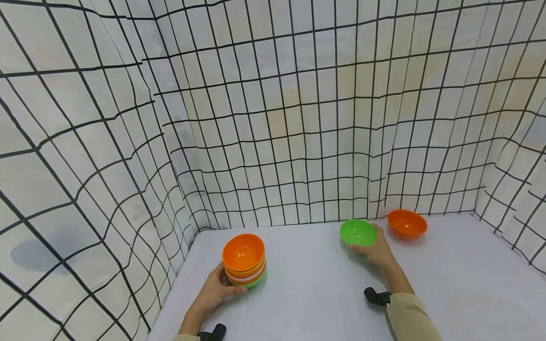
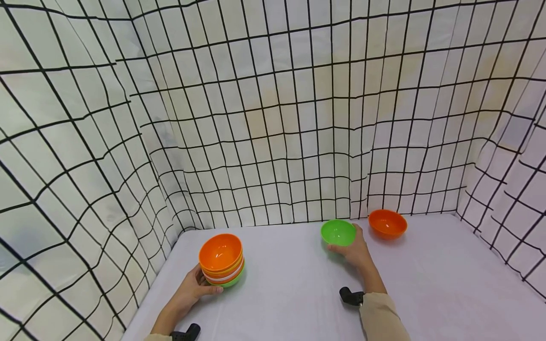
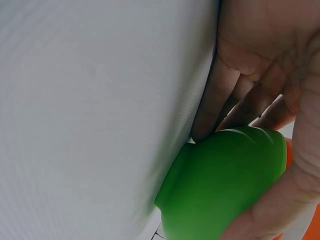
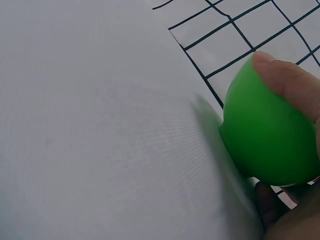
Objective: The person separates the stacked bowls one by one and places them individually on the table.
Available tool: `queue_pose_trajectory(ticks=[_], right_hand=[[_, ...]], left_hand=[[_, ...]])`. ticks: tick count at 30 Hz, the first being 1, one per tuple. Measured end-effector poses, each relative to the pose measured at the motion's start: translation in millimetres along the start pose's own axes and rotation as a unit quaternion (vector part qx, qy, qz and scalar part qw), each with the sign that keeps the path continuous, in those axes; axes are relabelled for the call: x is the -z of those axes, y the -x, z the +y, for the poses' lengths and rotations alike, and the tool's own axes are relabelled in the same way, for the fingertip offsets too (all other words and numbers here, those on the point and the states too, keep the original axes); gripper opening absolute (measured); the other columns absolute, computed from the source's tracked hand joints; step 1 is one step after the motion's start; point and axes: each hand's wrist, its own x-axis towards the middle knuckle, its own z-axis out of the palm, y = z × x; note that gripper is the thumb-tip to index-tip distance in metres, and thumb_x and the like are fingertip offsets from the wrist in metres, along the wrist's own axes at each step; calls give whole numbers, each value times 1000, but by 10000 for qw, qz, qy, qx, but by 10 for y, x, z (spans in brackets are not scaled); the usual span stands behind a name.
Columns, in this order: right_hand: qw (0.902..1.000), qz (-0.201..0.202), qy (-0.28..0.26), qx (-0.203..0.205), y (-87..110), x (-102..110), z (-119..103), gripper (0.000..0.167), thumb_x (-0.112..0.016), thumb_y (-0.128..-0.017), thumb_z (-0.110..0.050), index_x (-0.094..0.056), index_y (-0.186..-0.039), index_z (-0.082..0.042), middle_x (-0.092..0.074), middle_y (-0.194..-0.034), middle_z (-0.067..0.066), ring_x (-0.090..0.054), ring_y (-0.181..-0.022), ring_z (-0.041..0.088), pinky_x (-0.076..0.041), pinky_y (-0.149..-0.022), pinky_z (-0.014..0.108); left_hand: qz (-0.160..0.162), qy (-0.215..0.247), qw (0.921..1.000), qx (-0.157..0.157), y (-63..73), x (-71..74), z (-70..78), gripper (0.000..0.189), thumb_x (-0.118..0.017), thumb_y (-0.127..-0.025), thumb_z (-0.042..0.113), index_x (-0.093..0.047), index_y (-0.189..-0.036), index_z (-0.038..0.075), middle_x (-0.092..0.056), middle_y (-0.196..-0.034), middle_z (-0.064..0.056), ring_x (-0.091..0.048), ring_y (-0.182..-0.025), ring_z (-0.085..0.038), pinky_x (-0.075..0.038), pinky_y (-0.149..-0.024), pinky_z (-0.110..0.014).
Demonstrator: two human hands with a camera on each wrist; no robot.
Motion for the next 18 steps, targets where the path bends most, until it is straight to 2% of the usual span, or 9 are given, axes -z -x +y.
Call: queue_pose_trajectory(ticks=[11, 18], right_hand=[[9999, 45, -130, -4, -55, 24, -2, 123, -92, -76, -19, -4, -161, -1, -23, -161, 30, -30, -144, 48, -27, -124, 66], [9999, 1, 47, -93, -86, 72, -28, 124, -92, -75, -28, -6, -161, -1, -22, -162, 30, -28, -145, 49, -25, -124, 67]], left_hand=[[15, -71, 10000, -52, 4, -5, 5, 95, -94, -70, 11, -43, -151, 18, -55, -151, -6, -53, -140, -27, -49, -116, -32], [-64, 45, 10000, -52, 6, 5, -5, 95, -93, -71, 9, -43, -151, 19, -55, -150, -6, -54, -139, -25, -49, -115, -28]])
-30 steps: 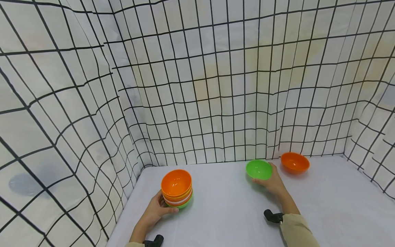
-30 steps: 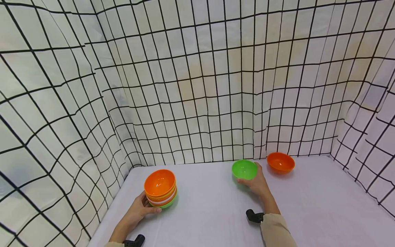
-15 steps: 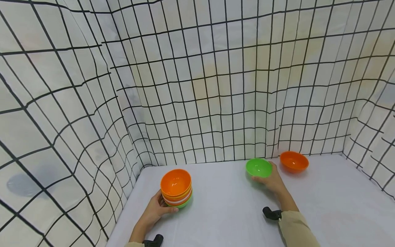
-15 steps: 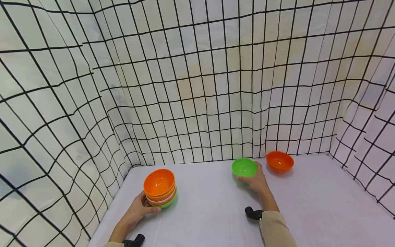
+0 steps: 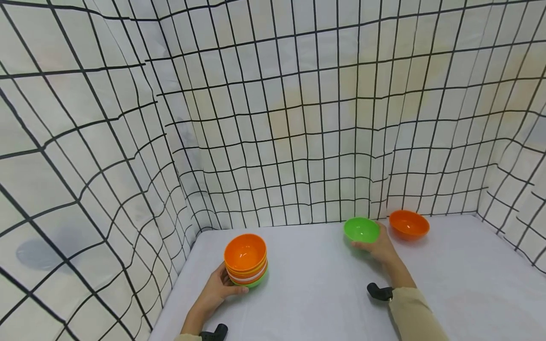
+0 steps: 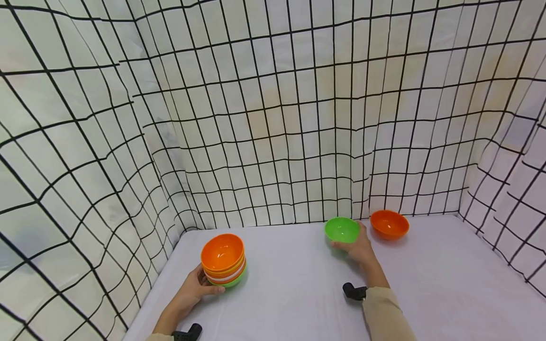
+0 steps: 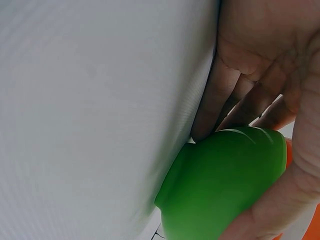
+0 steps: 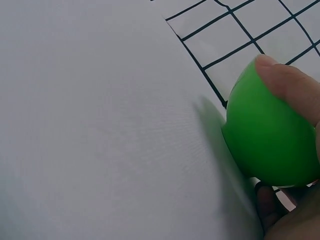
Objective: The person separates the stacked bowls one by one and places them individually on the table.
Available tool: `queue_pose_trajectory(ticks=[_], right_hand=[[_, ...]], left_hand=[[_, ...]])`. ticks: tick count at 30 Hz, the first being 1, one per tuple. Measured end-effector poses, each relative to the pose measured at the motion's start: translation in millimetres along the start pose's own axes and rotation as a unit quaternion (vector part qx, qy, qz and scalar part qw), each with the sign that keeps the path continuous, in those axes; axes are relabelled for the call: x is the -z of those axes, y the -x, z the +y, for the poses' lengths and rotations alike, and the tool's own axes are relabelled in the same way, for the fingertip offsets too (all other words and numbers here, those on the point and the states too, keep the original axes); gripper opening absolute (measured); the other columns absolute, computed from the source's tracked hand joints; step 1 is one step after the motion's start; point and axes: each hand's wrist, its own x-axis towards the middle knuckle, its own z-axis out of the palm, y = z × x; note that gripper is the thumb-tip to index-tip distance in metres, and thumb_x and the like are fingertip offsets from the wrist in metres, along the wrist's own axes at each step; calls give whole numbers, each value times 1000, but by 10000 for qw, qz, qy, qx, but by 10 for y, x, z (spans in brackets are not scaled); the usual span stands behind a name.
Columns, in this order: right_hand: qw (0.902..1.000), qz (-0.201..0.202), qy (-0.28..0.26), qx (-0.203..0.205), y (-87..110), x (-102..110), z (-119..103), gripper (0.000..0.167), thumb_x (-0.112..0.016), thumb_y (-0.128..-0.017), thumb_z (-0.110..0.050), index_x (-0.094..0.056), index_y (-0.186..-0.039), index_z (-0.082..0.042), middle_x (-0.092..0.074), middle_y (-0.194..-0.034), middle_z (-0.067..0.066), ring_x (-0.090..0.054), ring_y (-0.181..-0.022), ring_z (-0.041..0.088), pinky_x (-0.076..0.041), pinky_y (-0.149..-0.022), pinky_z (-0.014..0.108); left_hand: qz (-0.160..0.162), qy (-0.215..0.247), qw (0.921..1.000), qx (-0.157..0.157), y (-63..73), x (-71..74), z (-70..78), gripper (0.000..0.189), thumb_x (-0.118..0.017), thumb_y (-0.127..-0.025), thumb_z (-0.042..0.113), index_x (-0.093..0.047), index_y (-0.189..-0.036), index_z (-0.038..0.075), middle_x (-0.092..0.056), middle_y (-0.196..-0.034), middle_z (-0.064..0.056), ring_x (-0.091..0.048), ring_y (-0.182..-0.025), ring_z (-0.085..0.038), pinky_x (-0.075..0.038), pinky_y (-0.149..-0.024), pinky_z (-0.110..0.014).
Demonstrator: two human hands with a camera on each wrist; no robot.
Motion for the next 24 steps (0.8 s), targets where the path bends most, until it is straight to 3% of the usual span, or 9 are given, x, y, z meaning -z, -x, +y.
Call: queue_pose_trajectory(ticks=[10, 24], right_hand=[[10000, 79, -5, -38, -94, 78, 38, 121, -92, -76, -25, -9, -160, 0, -25, -160, 31, -30, -145, 49, -25, -124, 67], [10000, 12, 69, 14, -151, 101, 39, 121, -92, -76, -27, -10, -161, 0, -26, -160, 30, -30, -145, 49, -26, -124, 67]], left_hand=[[-100, 12, 9999, 12, 17, -4, 18, 94, -92, -74, 9, -41, -153, 18, -53, -151, -7, -54, -138, -22, -50, -112, -21], [-23, 32, 10000, 17, -8, 1, -12, 95, -93, -71, 11, -43, -152, 18, -55, -150, -6, -55, -137, -23, -51, -112, -24]])
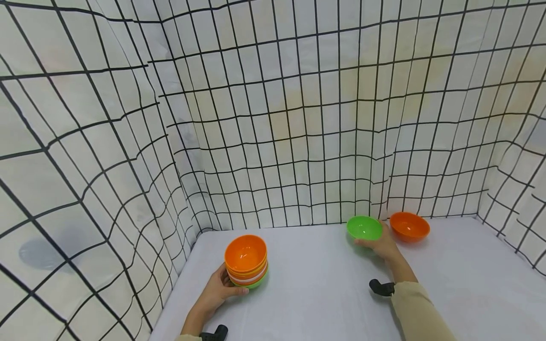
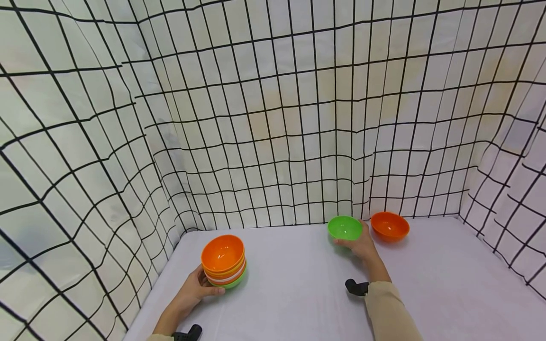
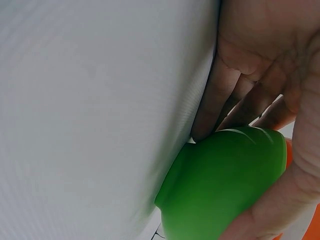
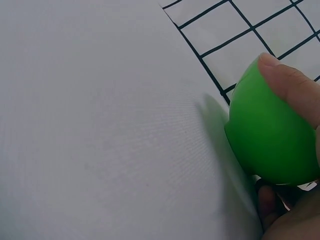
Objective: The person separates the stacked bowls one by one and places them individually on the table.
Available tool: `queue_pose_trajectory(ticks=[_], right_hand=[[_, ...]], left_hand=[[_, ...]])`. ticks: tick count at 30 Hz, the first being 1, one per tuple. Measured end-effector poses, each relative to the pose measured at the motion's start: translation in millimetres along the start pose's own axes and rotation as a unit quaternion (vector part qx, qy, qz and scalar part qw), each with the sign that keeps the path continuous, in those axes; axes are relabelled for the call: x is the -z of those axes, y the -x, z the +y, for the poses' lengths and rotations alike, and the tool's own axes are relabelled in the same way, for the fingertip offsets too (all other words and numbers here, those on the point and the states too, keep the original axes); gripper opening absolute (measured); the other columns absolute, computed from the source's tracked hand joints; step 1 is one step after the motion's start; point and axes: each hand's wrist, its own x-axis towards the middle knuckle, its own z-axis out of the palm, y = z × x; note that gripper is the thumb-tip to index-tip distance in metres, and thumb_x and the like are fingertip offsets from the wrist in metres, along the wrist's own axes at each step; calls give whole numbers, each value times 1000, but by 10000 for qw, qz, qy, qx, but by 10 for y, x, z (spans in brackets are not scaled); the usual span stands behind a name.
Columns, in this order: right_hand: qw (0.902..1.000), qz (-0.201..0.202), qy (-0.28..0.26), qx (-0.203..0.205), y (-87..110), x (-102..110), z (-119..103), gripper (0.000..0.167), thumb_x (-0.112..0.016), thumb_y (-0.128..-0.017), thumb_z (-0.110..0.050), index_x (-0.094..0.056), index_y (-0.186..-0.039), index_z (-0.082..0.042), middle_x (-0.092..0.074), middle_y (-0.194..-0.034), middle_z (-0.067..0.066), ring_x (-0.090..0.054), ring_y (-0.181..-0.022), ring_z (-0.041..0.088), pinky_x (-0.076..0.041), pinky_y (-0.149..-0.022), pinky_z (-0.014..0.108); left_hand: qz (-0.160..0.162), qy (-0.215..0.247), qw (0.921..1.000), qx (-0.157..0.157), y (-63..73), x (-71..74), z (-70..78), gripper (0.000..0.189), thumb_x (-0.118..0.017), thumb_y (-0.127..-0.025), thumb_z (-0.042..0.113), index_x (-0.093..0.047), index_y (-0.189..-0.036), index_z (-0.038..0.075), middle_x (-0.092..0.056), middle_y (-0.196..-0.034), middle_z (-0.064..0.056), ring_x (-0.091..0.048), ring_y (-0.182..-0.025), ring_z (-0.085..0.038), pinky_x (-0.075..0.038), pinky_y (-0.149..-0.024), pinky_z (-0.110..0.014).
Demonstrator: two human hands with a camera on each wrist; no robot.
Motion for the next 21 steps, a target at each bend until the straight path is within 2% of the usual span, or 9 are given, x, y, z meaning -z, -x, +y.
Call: queue_pose_trajectory(ticks=[10, 21], right_hand=[[9999, 19, 74, -122, 12, -6, -17, 130, -91, -77, -33, 1, -162, -2, -17, -163, 33, -24, -147, 51, -23, -125, 68], [9997, 106, 32, -234, 23, -25, -37, 129, -92, -76, -30, 1, -163, -3, -16, -164, 32, -24, -148, 51, -23, -125, 68]], left_hand=[[37, -44, 10000, 44, 19, -16, 43, 94, -93, -72, 11, -43, -152, 19, -55, -151, -5, -54, -139, -24, -49, -116, -29], [-49, 14, 10000, 9, 35, -17, 42, 94, -92, -73, 10, -42, -152, 18, -54, -152, -7, -51, -142, -26, -47, -117, -28]])
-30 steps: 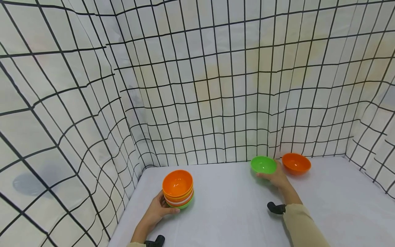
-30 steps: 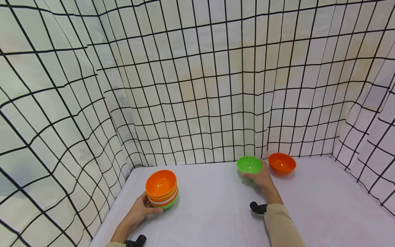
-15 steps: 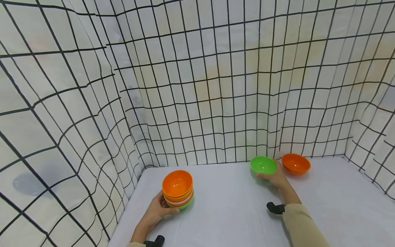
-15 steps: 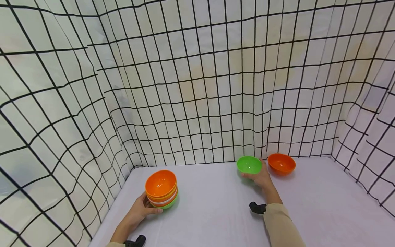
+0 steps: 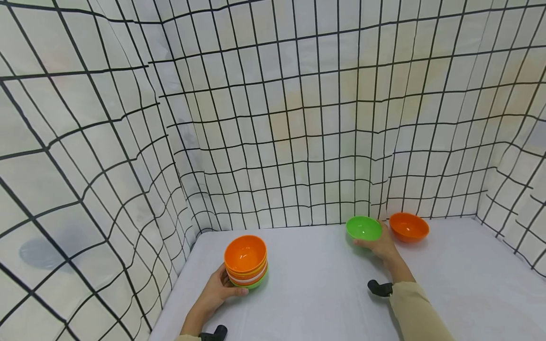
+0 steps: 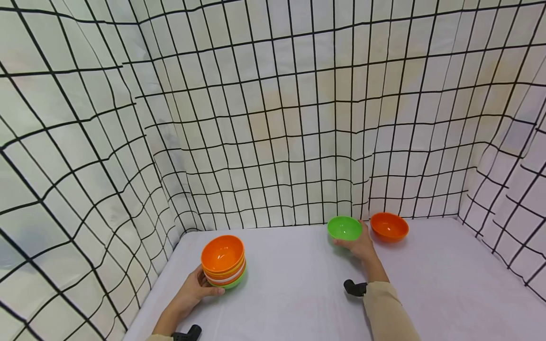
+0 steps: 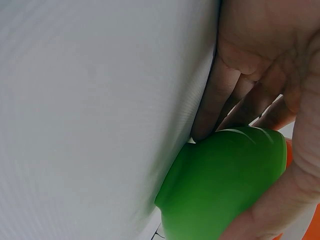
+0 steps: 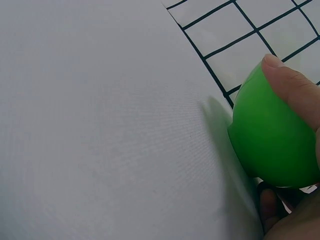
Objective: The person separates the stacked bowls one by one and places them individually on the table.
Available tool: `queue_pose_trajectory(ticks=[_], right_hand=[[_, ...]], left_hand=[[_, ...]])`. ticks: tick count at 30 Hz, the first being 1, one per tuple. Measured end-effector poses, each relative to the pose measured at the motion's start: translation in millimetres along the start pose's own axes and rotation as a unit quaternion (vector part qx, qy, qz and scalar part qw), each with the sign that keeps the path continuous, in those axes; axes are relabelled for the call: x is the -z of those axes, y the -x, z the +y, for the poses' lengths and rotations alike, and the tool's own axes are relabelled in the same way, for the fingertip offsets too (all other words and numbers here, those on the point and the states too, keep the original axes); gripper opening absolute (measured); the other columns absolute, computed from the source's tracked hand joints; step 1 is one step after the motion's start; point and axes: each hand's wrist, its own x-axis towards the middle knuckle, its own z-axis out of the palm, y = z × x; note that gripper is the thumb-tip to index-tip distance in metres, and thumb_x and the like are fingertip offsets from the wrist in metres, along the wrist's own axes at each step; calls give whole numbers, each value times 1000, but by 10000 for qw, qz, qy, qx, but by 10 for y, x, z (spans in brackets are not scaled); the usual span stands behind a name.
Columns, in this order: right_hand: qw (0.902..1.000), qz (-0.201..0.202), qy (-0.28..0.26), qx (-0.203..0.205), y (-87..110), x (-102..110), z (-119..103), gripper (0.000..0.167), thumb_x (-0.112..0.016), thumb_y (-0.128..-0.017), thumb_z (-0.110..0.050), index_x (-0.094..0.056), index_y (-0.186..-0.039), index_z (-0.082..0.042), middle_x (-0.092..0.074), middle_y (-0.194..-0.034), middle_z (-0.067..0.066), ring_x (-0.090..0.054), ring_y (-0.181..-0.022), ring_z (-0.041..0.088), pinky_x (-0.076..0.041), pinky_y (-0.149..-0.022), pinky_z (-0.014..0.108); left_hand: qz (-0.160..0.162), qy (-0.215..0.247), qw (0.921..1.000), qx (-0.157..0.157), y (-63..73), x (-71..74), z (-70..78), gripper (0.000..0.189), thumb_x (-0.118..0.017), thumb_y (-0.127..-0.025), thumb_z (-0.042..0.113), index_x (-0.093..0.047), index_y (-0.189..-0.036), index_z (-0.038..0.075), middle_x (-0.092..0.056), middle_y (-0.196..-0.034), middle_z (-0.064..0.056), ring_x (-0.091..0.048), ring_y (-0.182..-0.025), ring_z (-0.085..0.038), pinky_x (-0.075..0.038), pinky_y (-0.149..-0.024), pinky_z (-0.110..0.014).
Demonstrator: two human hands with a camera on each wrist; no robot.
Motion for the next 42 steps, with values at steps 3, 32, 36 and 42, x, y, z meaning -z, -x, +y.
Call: queue_pose_trajectory(ticks=[3, 32, 36, 42], right_hand=[[10000, 31, -6, -91, 12, -10, -17, 130, -92, -77, -30, 2, -163, -4, -15, -164, 32, -23, -148, 52, -22, -125, 68], [9999, 119, 3, -123, 58, -54, -26, 122, -87, -82, -32, 1, -162, -2, -15, -164, 31, -24, -148, 50, -23, -125, 67], [9999, 142, -14, -94, 60, -60, -13, 122, -87, -82, -32, 0, -162, -2, -15, -164, 32, -24, -148, 50, -23, -125, 68], [9998, 128, 6, -172, 76, -56, 2, 125, -87, -81, -37, 1, -162, -1, -15, -164, 33, -22, -149, 51, -21, -126, 68]], left_hand=[[3, -4, 10000, -10, 2, 1, -4, 94, -92, -73, 10, -42, -152, 17, -54, -152, -7, -51, -142, -27, -47, -117, -29], [67, -59, 10000, -19, -23, 22, -50, 97, -94, -71, 12, -41, -152, 18, -55, -151, -6, -52, -141, -27, -47, -118, -33], [65, -43, 10000, -21, -25, 25, -50, 97, -94, -71, 13, -41, -152, 18, -54, -151, -6, -52, -141, -28, -47, -119, -34], [128, -134, 9998, -71, -15, 24, -51, 97, -94, -70, 14, -42, -152, 17, -55, -151, -8, -52, -140, -29, -48, -117, -33]])
